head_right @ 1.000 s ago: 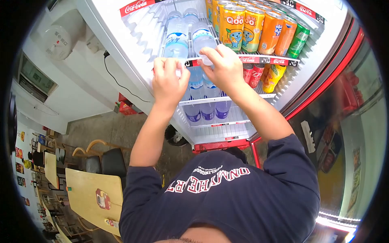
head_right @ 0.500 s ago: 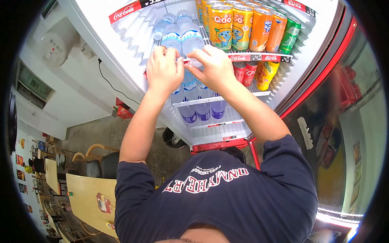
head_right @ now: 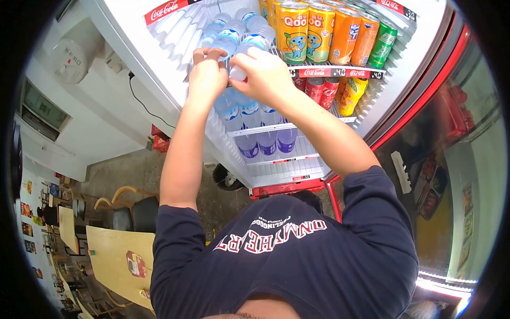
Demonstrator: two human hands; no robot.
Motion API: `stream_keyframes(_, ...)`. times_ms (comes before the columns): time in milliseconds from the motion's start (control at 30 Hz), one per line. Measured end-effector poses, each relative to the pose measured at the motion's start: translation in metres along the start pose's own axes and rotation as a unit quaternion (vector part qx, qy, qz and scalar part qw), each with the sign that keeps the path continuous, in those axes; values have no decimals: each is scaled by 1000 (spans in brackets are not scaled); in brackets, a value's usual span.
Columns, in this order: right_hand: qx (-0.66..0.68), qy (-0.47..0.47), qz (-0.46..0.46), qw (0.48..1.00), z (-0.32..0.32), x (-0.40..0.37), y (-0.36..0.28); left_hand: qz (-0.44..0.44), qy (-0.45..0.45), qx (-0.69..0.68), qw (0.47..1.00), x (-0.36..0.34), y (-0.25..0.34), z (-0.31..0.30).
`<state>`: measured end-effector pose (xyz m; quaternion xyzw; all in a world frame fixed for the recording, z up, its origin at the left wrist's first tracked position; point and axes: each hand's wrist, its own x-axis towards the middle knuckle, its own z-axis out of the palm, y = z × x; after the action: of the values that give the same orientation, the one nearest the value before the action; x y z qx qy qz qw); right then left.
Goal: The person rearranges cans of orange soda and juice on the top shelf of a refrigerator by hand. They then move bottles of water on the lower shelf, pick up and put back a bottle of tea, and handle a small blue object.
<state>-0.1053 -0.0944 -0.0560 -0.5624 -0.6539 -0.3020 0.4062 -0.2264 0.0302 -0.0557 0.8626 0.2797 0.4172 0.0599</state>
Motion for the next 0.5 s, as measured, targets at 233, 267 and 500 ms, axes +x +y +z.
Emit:
stream_keyframes(233, 44, -9, -28, 999, -2, 1, 4, 13, 56, -22, 998, -5, 4, -2)
stream_keyframes(267, 58, -4, -17, 998, -5, -1, 6, 21, 68, -15, 997, -5, 3, -1)
stream_keyframes(500, 96, 76, 19, 992, -13, -17, 6, 18, 80, -17, 996, -6, 5, 4)
